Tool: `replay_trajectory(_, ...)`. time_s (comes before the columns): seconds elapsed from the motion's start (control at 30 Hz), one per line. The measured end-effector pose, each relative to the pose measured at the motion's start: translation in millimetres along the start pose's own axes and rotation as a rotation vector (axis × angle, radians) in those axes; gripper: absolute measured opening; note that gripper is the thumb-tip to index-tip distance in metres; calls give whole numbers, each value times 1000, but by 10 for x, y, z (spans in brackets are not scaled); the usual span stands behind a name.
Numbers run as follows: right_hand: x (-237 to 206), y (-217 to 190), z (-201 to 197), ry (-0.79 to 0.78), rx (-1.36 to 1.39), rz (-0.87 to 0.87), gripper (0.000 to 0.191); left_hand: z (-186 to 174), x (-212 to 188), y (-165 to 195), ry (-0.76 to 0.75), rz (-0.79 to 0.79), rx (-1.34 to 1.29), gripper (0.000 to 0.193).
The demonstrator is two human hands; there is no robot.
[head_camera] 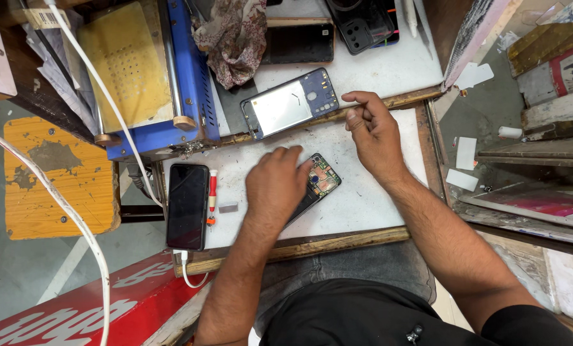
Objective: The person disassembles a smartphone, removes the back cover and battery, cleans the interior with a cloth, and reassembles the device by reconnecting internal components and replacing the back cover.
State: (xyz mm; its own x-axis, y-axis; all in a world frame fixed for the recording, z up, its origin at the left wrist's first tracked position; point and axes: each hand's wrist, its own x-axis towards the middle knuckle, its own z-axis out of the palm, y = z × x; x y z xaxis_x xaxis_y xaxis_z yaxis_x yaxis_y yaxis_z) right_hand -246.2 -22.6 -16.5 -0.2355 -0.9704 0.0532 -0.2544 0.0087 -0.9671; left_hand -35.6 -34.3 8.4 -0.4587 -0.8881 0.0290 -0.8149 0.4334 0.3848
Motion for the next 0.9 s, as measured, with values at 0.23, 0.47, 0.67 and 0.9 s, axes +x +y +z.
replay_trajectory(0.23, -52, 20, 67, 40, 13, -79, 29, -144, 212, -228, 414, 139, 0, 18)
replay_trajectory(0.47, -28, -28, 87, 31, 35, -14, 39, -141, 368, -203, 309, 226, 53, 28)
replay_trajectory(0.67, 14, -65, 185, -12, 2, 60, 33, 18, 360, -205, 456, 298, 39, 30)
replay_trajectory(0.9, 24, -48, 283, -13, -8, 36, 26, 236, 437, -76, 543, 241, -14, 32)
